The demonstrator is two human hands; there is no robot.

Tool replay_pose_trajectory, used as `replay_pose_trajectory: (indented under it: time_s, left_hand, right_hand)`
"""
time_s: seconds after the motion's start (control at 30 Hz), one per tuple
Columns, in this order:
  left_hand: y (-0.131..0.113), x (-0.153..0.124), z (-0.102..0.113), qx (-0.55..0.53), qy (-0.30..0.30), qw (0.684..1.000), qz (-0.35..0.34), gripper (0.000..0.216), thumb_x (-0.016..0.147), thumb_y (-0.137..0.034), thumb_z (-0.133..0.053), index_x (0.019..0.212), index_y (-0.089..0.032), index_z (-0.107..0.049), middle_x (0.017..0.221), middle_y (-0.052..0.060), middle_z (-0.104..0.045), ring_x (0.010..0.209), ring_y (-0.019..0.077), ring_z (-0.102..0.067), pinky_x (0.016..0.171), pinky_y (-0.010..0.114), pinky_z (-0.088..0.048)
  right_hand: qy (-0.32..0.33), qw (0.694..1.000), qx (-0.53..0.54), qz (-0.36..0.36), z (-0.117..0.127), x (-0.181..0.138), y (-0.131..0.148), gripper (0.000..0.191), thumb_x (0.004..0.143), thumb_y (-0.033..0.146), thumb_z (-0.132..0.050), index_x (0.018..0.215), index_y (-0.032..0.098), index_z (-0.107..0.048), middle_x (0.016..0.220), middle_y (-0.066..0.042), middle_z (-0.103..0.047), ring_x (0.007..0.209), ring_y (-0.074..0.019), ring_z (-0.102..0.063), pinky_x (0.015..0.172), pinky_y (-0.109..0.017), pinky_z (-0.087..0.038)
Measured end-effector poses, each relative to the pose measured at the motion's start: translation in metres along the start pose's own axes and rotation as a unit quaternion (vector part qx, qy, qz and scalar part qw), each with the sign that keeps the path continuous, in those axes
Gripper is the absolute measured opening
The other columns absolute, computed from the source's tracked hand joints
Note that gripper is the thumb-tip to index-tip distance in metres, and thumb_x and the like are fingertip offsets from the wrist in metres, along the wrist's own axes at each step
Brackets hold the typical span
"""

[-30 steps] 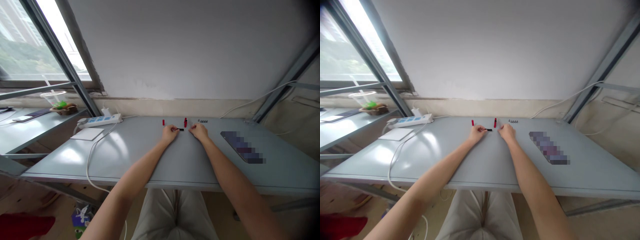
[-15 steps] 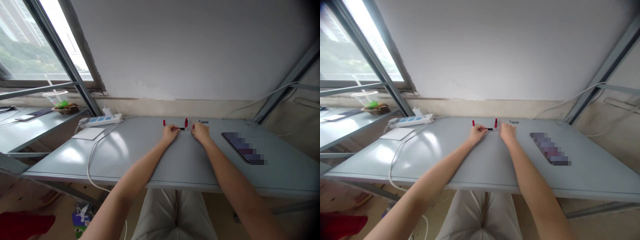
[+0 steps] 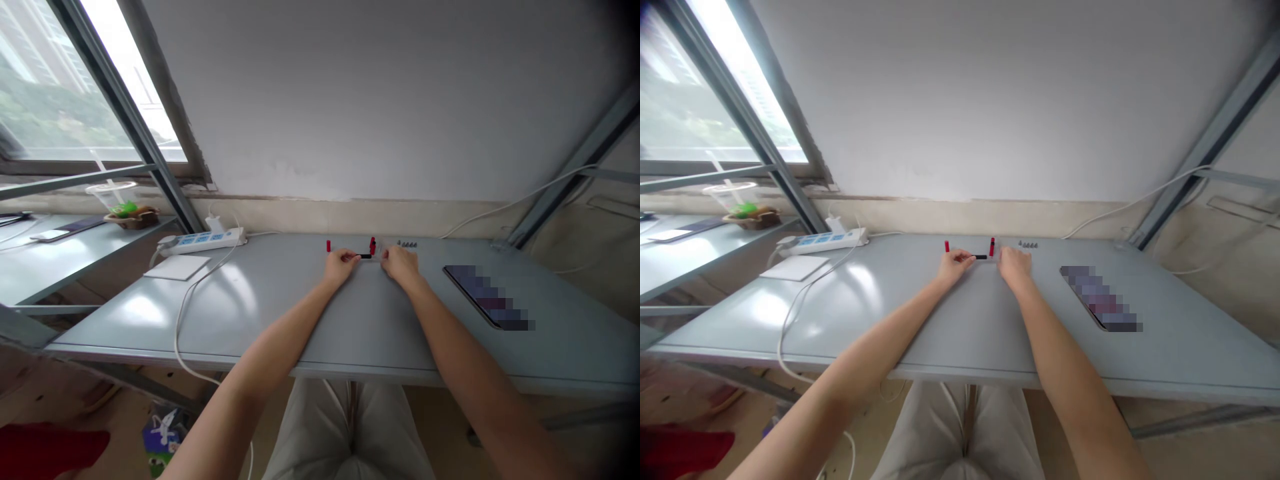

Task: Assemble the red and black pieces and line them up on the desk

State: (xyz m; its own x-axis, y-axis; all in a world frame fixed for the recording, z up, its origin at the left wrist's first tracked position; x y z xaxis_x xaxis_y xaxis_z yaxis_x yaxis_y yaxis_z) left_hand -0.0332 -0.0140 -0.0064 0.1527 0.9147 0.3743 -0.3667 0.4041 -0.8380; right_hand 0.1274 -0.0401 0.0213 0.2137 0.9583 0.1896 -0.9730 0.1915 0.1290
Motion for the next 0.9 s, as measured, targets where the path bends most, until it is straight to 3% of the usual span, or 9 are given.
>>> replay_pose_trajectory:
  time_s: [0.5, 0.9]
  left_hand:
    - [0.001, 0.000, -0.003, 0.015, 0.019, 1.000, 0.000, 0.016, 0.069, -0.029, -0.062, 0.074, -0.014, -0.065, 0.072, 0.005, -0.064, 0.066, 0.0122, -0.053, 0.066, 0.026, -0.044]
    - [0.006, 0.003, -0.004, 0.006, 0.016, 1.000, -0.004, 0.018, 0.069, -0.031, -0.061, 0.076, -0.014, -0.065, 0.071, 0.004, -0.063, 0.064, 0.0115, -0.052, 0.065, 0.026, -0.044]
  right_hand:
    - [-0.027, 0.996, 0.006, 0.089, 0.003, -0.009, 0.019, 0.021, 0.077, 0.015, -0.048, 0.095, 0.018, -0.058, 0.093, -0.009, -0.063, 0.089, -0.0217, -0.057, 0.075, -0.032, -0.034]
    - [-0.013, 0.994, -0.005, 0.106, -0.002, -0.012, 0.028, 0.022, 0.079, 0.018, -0.046, 0.098, 0.017, -0.058, 0.094, -0.011, -0.062, 0.089, -0.0232, -0.057, 0.074, -0.033, -0.036]
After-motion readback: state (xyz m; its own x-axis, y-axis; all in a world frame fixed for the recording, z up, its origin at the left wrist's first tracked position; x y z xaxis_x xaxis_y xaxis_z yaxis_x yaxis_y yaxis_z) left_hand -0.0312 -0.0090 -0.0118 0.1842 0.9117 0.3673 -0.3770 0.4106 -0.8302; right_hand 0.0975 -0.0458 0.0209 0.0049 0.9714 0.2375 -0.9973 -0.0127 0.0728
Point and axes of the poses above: each hand's wrist, its own x-axis towards the middle knuckle, its own z-axis out of the back of the hand, y = z × x, the point moved 1 cm from there along x, towards the middle knuckle
